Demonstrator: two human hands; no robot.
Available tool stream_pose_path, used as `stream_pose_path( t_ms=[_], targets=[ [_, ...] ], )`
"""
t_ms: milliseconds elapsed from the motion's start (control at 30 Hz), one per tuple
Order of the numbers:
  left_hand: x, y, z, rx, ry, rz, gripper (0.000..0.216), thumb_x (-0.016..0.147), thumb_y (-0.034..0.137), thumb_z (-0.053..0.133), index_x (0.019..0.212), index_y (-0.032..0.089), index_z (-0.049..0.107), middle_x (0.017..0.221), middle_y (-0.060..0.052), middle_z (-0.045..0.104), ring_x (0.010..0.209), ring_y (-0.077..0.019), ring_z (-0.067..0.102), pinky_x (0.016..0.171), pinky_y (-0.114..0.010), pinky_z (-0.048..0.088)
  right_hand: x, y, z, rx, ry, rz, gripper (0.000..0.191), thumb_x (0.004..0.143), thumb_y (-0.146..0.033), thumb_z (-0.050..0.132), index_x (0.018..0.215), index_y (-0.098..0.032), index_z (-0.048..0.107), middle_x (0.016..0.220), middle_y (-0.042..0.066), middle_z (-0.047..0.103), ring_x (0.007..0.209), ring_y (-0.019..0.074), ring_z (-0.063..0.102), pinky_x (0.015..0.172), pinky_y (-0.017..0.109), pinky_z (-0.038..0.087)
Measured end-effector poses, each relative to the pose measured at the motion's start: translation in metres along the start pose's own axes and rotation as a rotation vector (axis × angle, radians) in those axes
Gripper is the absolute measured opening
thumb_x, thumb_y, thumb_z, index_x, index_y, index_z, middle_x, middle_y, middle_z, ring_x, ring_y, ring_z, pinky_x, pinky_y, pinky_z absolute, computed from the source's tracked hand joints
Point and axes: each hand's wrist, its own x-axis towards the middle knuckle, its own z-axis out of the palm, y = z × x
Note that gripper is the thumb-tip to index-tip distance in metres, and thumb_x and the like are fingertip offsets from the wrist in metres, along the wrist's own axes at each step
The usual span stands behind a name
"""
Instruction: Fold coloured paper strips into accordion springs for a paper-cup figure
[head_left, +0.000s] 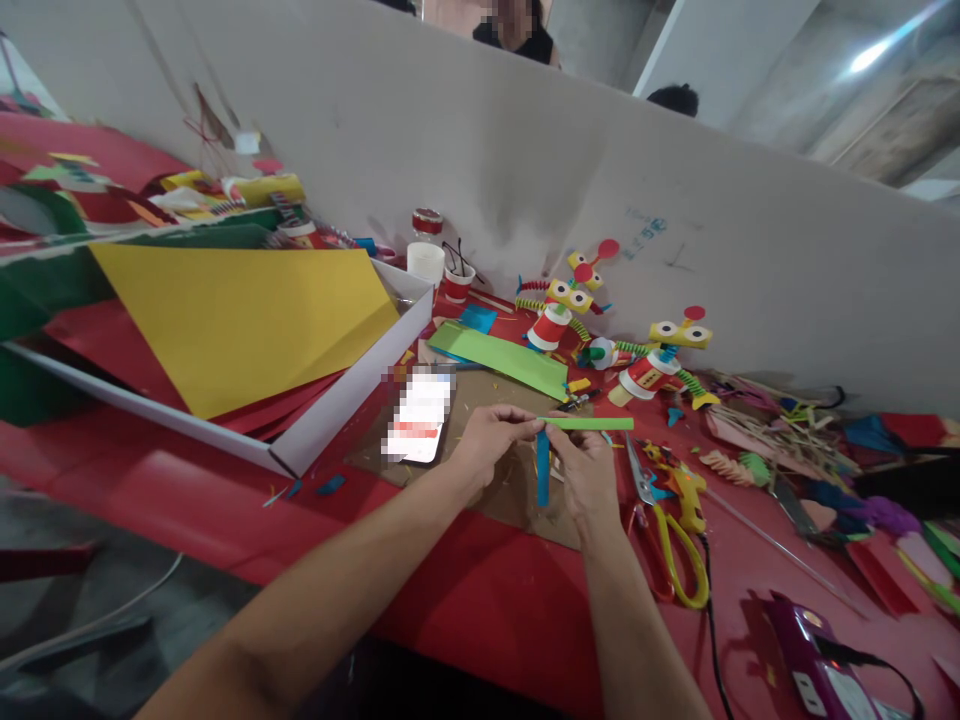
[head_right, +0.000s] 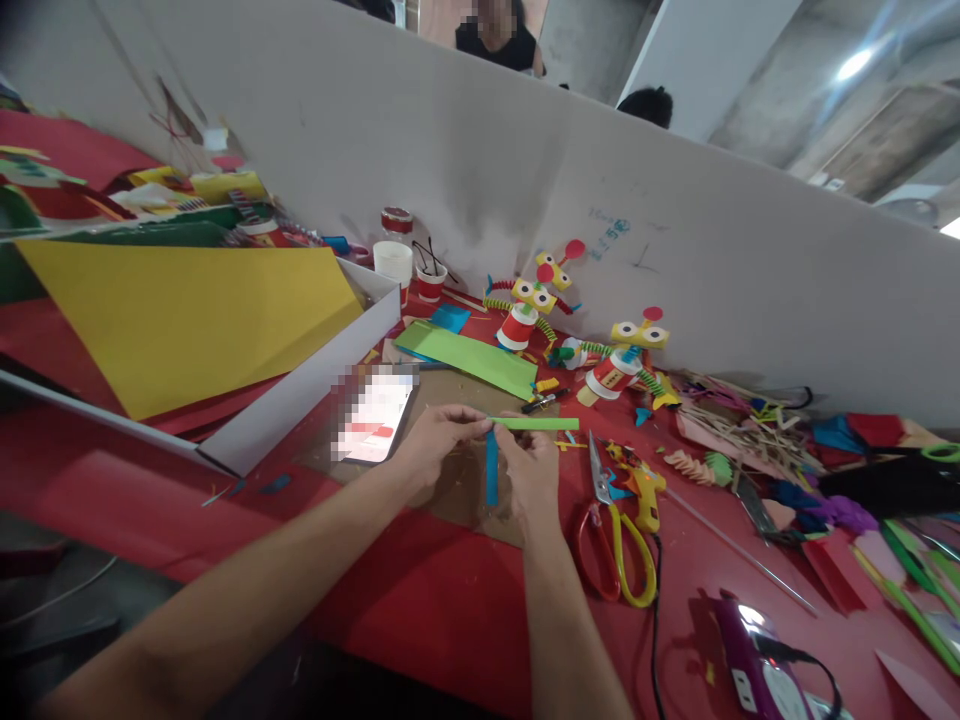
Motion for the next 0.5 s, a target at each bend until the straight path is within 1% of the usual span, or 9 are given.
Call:
stream_pose_path(
  t_ms=[133, 233, 300, 367, 433, 500],
  targets=[
    [-0.0006, -0.0017, 0.0009, -0.031, 0.028, -0.056, 0.029, 0.046, 0.032, 0.083, 0.063, 0.014, 0.067, 0.058, -0.002, 0.062, 0.055, -0.012, 0.055, 0.057, -0.026, 0.042, 0.0008, 0.0003, 0.0008, -0.008, -0.029, 0.015, 0.025, 0.062, -0.031, 0.074, 0.083, -0.017, 0.07, 0.079, 0.001, 0.07, 0.071, 0.0147, 0.062, 0.069, 0.029, 0.049],
    [-0.0017, -0.0041, 0.0035, -0.027, 0.03, -0.021, 0.025, 0.052, 0.03, 0.081, 0.068, 0.015, 0.068, 0.063, -0.002, 0.063, 0.058, -0.0115, 0.055, 0.059, -0.025, 0.042, 0.0, -0.0024, 0.0027, -0.048, 0.017, -0.019, 0.021, 0.061, -0.03, 0.074, 0.076, -0.016, 0.07, 0.074, 0.001, 0.07, 0.068, 0.0139, 0.061, 0.067, 0.027, 0.048],
    [-0.0025, -0.005, 0.0052, -0.034, 0.003, 0.034, 0.026, 0.055, 0.027, 0.079, 0.078, 0.017, 0.071, 0.072, -0.003, 0.067, 0.064, -0.012, 0.058, 0.064, -0.026, 0.044, -0.0007, -0.0049, 0.0033, -0.078, 0.06, -0.029, 0.019, 0.06, -0.03, 0.074, 0.073, -0.016, 0.069, 0.069, 0.0, 0.069, 0.065, 0.0135, 0.06, 0.063, 0.026, 0.047],
    [-0.0033, -0.0048, 0.0063, -0.052, -0.059, 0.047, 0.031, 0.057, 0.025, 0.077, 0.087, 0.017, 0.072, 0.081, -0.005, 0.069, 0.07, -0.0135, 0.06, 0.068, -0.027, 0.046, -0.0012, -0.0073, 0.0034, -0.098, 0.086, -0.019, 0.021, 0.06, -0.03, 0.073, 0.074, -0.015, 0.069, 0.067, 0.0, 0.068, 0.063, 0.0137, 0.059, 0.06, 0.026, 0.047],
    [-0.0042, -0.004, 0.0066, -0.061, -0.11, 0.024, 0.031, 0.058, 0.027, 0.077, 0.087, 0.016, 0.073, 0.083, -0.007, 0.07, 0.071, -0.0141, 0.061, 0.07, -0.028, 0.046, -0.0017, -0.0086, 0.0034, -0.118, 0.087, -0.015, 0.024, 0.059, -0.03, 0.073, 0.077, -0.015, 0.068, 0.069, 0.001, 0.069, 0.062, 0.014, 0.059, 0.059, 0.026, 0.047],
    [-0.0049, -0.0031, 0.0062, -0.065, -0.1, 0.002, 0.03, 0.057, 0.028, 0.078, 0.084, 0.015, 0.074, 0.08, -0.007, 0.071, 0.067, -0.0133, 0.06, 0.069, -0.028, 0.046, -0.0021, -0.0085, 0.0036, -0.122, 0.068, -0.013, 0.024, 0.059, -0.03, 0.074, 0.077, -0.015, 0.068, 0.072, 0.001, 0.069, 0.064, 0.0143, 0.06, 0.061, 0.027, 0.047]
  ],
)
